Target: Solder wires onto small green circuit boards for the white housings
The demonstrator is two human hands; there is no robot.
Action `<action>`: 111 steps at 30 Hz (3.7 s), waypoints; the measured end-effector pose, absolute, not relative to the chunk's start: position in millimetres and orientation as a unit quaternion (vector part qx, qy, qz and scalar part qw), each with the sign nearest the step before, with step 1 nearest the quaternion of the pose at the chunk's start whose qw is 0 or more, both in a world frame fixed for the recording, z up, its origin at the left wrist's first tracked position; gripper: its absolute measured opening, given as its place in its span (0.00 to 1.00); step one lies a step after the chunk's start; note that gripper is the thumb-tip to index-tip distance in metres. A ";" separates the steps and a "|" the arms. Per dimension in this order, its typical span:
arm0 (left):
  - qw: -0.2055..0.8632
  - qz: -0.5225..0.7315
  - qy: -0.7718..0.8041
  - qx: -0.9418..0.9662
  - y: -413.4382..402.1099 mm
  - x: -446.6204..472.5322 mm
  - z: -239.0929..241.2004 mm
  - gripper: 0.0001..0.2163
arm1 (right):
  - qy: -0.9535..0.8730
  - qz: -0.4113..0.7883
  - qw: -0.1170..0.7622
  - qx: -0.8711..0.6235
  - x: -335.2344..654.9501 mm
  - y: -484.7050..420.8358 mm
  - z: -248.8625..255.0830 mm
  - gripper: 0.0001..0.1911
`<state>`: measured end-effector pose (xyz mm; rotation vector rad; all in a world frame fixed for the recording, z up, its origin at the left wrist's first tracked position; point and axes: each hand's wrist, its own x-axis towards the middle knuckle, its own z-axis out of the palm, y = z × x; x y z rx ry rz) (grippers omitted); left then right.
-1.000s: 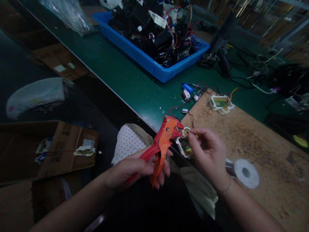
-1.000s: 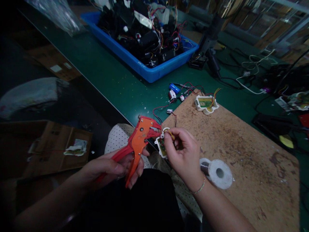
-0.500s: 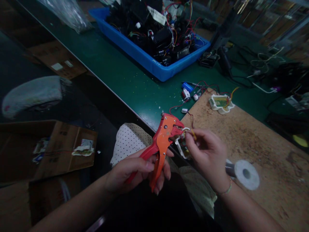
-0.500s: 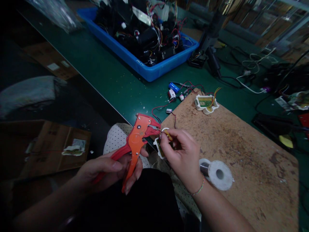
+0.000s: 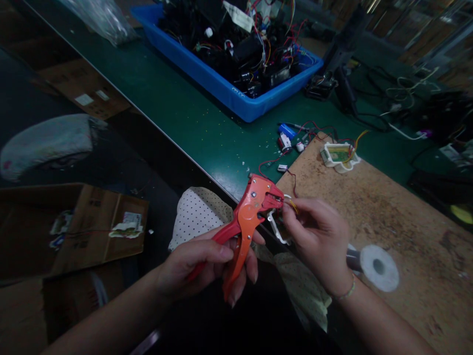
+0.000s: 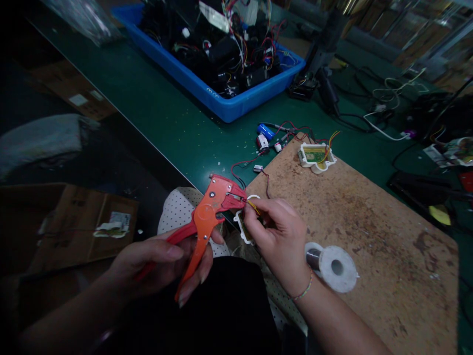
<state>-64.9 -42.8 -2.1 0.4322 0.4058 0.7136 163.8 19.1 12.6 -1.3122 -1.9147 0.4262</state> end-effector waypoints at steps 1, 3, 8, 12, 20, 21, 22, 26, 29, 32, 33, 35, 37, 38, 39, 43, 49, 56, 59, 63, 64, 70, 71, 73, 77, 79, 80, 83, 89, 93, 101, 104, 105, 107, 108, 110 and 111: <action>0.895 0.344 0.195 0.207 -42.8 -65.0 -2.0 0.22 | -0.750 0.165 0.382 -0.515 164.1 19.1 12.5 0.01; 0.895 0.348 0.191 0.202 -42.9 -65.4 -1.9 0.22 | -0.750 0.161 0.384 -0.515 164.7 19.1 12.1 0.01; 0.898 0.345 0.188 0.200 -42.7 -65.7 -1.7 0.22 | -0.759 0.152 0.377 -0.508 165.5 18.9 10.1 0.02; 0.890 0.357 0.188 0.214 -42.8 -62.9 0.1 0.24 | -0.758 0.151 0.380 -0.509 164.5 19.0 9.9 0.01; 0.734 0.442 0.362 0.366 -43.7 -50.5 -1.5 0.32 | -0.763 0.159 0.381 -0.497 162.7 18.2 15.0 0.01; 0.716 0.438 0.375 0.393 -42.8 -48.7 -0.5 0.31 | -0.764 0.160 0.380 -0.496 162.7 18.1 15.4 0.01; 0.699 0.434 0.383 0.420 -41.5 -46.7 1.0 0.31 | -0.766 0.161 0.377 -0.496 162.8 18.0 15.7 0.01; 0.659 0.421 0.377 0.497 -35.5 -38.4 8.1 0.32 | -0.768 0.166 0.378 -0.490 162.2 17.5 16.6 0.02; 0.655 0.424 0.374 0.501 -34.1 -34.4 9.1 0.31 | -0.761 0.174 0.382 -0.495 161.8 17.1 17.0 0.01; 0.667 0.431 0.372 0.481 -35.0 -33.4 7.6 0.31 | -0.754 0.182 0.385 -0.500 162.5 17.4 16.6 0.01; 0.670 0.432 0.370 0.477 -35.3 -33.5 7.3 0.31 | -0.754 0.184 0.385 -0.500 162.9 17.6 16.4 0.01; 0.674 0.431 0.368 0.475 -35.5 -33.9 7.3 0.31 | -0.754 0.183 0.386 -0.499 163.5 17.8 16.2 0.01; 0.675 0.430 0.366 0.475 -35.5 -34.0 7.9 0.31 | -0.753 0.183 0.386 -0.500 163.8 17.8 16.2 0.01; 0.676 0.431 0.366 0.474 -35.5 -34.0 8.1 0.31 | -0.753 0.183 0.386 -0.501 163.8 17.6 16.4 0.01; 0.677 0.432 0.365 0.471 -35.6 -33.9 8.2 0.31 | -0.753 0.184 0.385 -0.500 163.7 17.5 16.7 0.00; 0.681 0.438 0.368 0.458 -37.3 -35.3 5.0 0.31 | -0.754 0.183 0.389 -0.497 162.8 17.8 16.9 0.00; 0.766 0.428 0.368 0.309 -36.6 -48.0 -5.5 0.26 | -0.738 0.180 0.406 -0.508 163.1 18.8 13.8 0.01; 0.887 0.350 0.222 0.202 -43.4 -64.7 -6.4 0.27 | -0.746 0.166 0.400 -0.507 163.6 18.5 12.3 0.01; 0.901 0.345 0.187 0.186 -46.2 -67.6 -4.0 0.26 | -0.752 0.154 0.395 -0.505 164.5 18.5 11.0 0.02; 0.906 0.343 0.174 0.177 -45.5 -69.7 -2.8 0.24 | -0.765 0.141 0.387 -0.495 165.3 18.7 9.2 0.03; 0.907 0.342 0.174 0.176 -45.1 -70.1 -2.8 0.24 | -0.769 0.137 0.386 -0.490 165.3 18.8 9.0 0.03; 0.905 0.340 0.182 0.178 -45.7 -72.3 -0.6 0.22 | -0.791 0.114 0.380 -0.465 164.7 19.2 10.1 0.04; 0.905 0.337 0.186 0.180 -45.8 -72.8 -0.2 0.21 | -0.795 0.110 0.379 -0.462 164.7 19.1 10.3 0.04; 0.905 0.331 0.196 0.183 -45.2 -74.3 0.5 0.21 | -0.802 0.099 0.372 -0.457 164.9 18.9 10.3 0.04; 0.900 0.319 0.219 0.199 -41.6 -78.2 1.3 0.20 | -0.818 0.088 0.356 -0.442 167.1 18.3 9.3 0.05; 0.897 0.317 0.227 0.209 -39.7 -80.3 1.9 0.20 | -0.824 0.090 0.353 -0.433 168.9 17.6 8.5 0.07; 0.895 0.316 0.229 0.214 -38.9 -81.3 2.3 0.19 | -0.827 0.093 0.351 -0.430 169.7 17.2 8.1 0.08; 0.891 0.314 0.236 0.226 -38.2 -84.0 3.1 0.19 | -0.830 0.092 0.349 -0.426 171.3 16.1 7.0 0.10; 0.889 0.305 0.247 0.238 -39.8 -86.3 2.7 0.19 | -0.834 0.086 0.346 -0.422 170.4 15.6 6.2 0.11; 0.891 0.301 0.241 0.238 -39.1 -85.8 0.7 0.18 | -0.831 0.098 0.344 -0.426 170.3 14.5 6.8 0.13; 0.895 0.296 0.240 0.232 -39.8 -84.9 0.3 0.18 | -0.825 0.109 0.347 -0.433 172.1 14.3 6.2 0.13; 0.895 0.296 0.240 0.232 -40.3 -84.8 0.3 0.17 | -0.823 0.113 0.347 -0.435 172.5 14.1 5.9 0.13; 0.895 0.297 0.241 0.231 -40.4 -85.0 0.5 0.17 | -0.822 0.114 0.348 -0.435 172.6 13.9 5.9 0.14; 0.893 0.301 0.247 0.226 -40.8 -85.4 1.0 0.16 | -0.821 0.116 0.351 -0.435 172.6 13.7 6.0 0.14; 0.892 0.303 0.252 0.220 -41.0 -85.5 1.1 0.16 | -0.821 0.115 0.353 -0.434 172.4 13.6 6.2 0.14; 0.895 0.305 0.254 0.205 -41.7 -85.0 0.7 0.15 | -0.820 0.113 0.356 -0.433 172.0 13.5 6.8 0.13; 0.899 0.304 0.249 0.195 -42.2 -84.2 0.1 0.15 | -0.820 0.112 0.357 -0.433 171.6 13.5 7.2 0.12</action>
